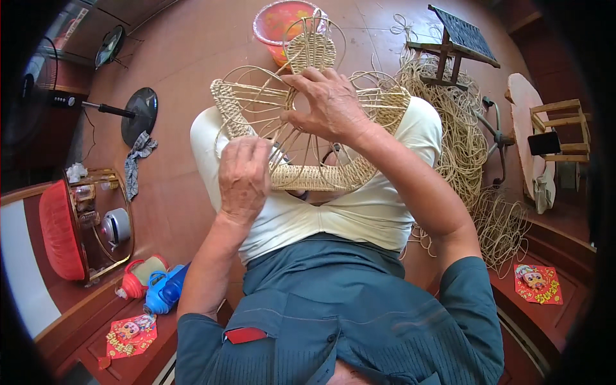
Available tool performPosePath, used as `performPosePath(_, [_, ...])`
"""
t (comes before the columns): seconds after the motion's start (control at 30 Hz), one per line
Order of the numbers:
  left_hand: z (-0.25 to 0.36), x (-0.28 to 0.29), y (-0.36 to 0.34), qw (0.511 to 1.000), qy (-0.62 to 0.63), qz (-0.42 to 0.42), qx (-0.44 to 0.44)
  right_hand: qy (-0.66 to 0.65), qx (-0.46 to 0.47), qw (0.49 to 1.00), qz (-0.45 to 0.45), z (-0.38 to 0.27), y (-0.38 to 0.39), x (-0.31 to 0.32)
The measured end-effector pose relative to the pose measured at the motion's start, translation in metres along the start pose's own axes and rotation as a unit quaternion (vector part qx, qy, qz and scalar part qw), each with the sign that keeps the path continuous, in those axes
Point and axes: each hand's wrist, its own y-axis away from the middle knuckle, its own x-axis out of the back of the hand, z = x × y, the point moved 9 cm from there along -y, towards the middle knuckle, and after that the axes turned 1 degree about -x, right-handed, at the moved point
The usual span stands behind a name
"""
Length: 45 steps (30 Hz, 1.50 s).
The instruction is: Weaving straw strands into a patterned frame to create a hand-crafted decorative object.
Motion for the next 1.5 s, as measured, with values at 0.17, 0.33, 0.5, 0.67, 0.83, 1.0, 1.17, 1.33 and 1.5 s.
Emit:
performPosePath(0.17, [0.049, -0.03, 0.009, 0.982, 0.158, -0.097, 0.023, -0.025, 0.051, 0.998, -0.028, 0.006, -0.005, 0.0])
performPosePath(0.33, [0.081, -0.042, 0.023, 0.969, 0.21, -0.124, 0.027, -0.033, 0.051, 0.996, -0.065, 0.003, 0.0, 0.005])
performPosePath(0.5, [0.078, -0.032, 0.033, 0.966, 0.212, -0.141, 0.048, -0.009, 0.057, 0.995, -0.079, -0.006, 0.002, 0.006])
performPosePath(0.67, [0.04, -0.009, 0.036, 0.979, 0.151, -0.114, 0.074, 0.022, 0.031, 0.996, -0.085, -0.007, 0.003, 0.003])
performPosePath(0.83, [-0.005, -0.003, 0.037, 0.984, 0.095, -0.055, 0.143, 0.022, 0.021, 0.996, -0.087, -0.009, 0.002, 0.004])
performPosePath(1.0, [0.004, -0.016, 0.041, 0.988, 0.03, -0.084, 0.124, 0.034, 0.023, 0.996, -0.083, -0.012, 0.001, 0.005])
performPosePath(1.17, [0.016, -0.016, 0.037, 0.993, -0.036, -0.088, 0.076, 0.042, 0.004, 0.995, -0.089, -0.009, 0.001, 0.003])
performPosePath(1.33, [0.02, -0.017, 0.034, 0.989, 0.013, -0.115, 0.089, 0.042, 0.018, 0.996, -0.075, -0.009, 0.001, 0.001])
performPosePath(1.5, [0.017, -0.022, 0.029, 0.986, 0.024, -0.115, 0.116, 0.038, 0.026, 0.998, -0.045, -0.01, 0.002, 0.003])
